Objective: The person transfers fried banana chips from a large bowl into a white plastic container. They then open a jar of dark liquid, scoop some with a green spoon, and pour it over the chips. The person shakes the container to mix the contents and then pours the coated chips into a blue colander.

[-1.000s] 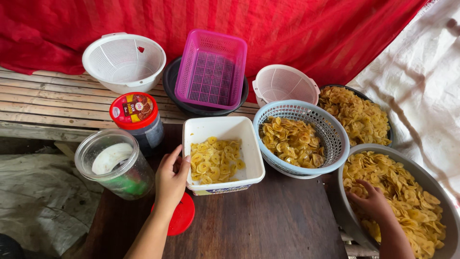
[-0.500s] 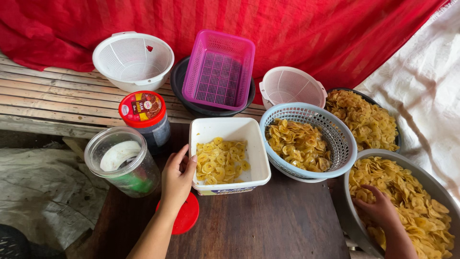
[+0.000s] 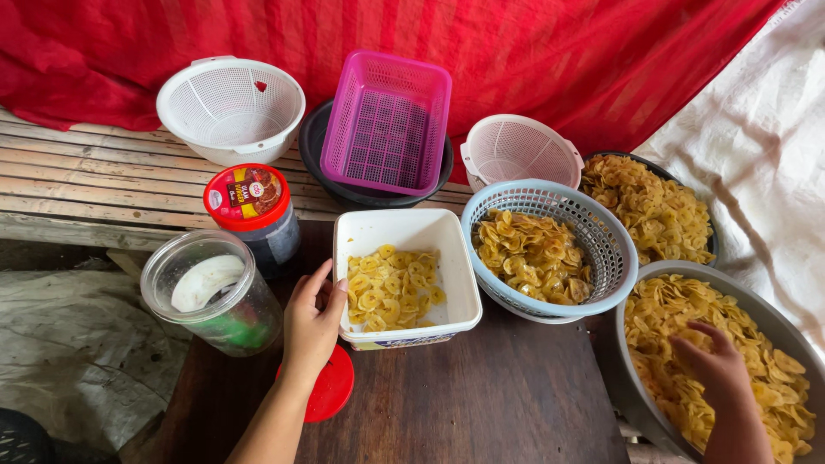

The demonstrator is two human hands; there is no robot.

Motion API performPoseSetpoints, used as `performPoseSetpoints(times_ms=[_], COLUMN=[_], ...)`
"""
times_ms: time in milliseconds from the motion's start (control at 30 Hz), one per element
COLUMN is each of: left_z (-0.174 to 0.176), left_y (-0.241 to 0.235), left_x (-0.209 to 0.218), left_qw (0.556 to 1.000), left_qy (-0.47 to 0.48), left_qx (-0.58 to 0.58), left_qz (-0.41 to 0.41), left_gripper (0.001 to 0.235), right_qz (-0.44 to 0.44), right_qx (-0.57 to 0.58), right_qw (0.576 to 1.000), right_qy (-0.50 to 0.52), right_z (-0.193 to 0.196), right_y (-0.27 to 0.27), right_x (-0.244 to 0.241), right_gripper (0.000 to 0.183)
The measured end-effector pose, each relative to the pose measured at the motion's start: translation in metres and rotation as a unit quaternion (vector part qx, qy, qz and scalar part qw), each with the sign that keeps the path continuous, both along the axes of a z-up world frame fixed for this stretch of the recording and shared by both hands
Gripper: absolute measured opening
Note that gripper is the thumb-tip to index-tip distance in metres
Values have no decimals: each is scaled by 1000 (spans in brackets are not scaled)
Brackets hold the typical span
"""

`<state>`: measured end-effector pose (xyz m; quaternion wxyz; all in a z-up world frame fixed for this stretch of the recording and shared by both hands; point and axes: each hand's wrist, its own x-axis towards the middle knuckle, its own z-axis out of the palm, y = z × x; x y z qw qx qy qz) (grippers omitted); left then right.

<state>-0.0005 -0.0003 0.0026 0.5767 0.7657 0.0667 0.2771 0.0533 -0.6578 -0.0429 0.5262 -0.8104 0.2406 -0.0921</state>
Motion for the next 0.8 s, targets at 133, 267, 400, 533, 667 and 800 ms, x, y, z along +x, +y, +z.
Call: performPoseSetpoints(times_ms=[133, 267, 400, 533, 667, 800], left_z=[-1, 1, 6, 12, 17, 13], left_y=[0, -1, -7, -11, -11, -10], left_x=[0, 0, -3, -9, -11, -8], left_qw=[1000, 1000, 1000, 998, 998, 998], left_qy=[-4, 2, -25, -53, -55, -59], left_qx=[6, 1, -19, -13, 4, 14], left_qz=[0, 3, -4, -26, -16, -6], left_gripper=[38, 39, 39, 39, 38, 37], right_qz=[-32, -103, 235, 277, 308, 444], right_qx=[151, 180, 304, 283, 294, 71], right_qw=[983, 973, 899, 888, 887, 888], right_qy=[-97, -97, -210, -233, -178, -95], right_z=[5, 23, 90, 179, 211, 173], right_y=[-14, -27, -7, 95, 261, 402], right_x=[-2, 13, 39, 55, 59, 48], right_gripper=[51, 39, 25, 34, 51, 37])
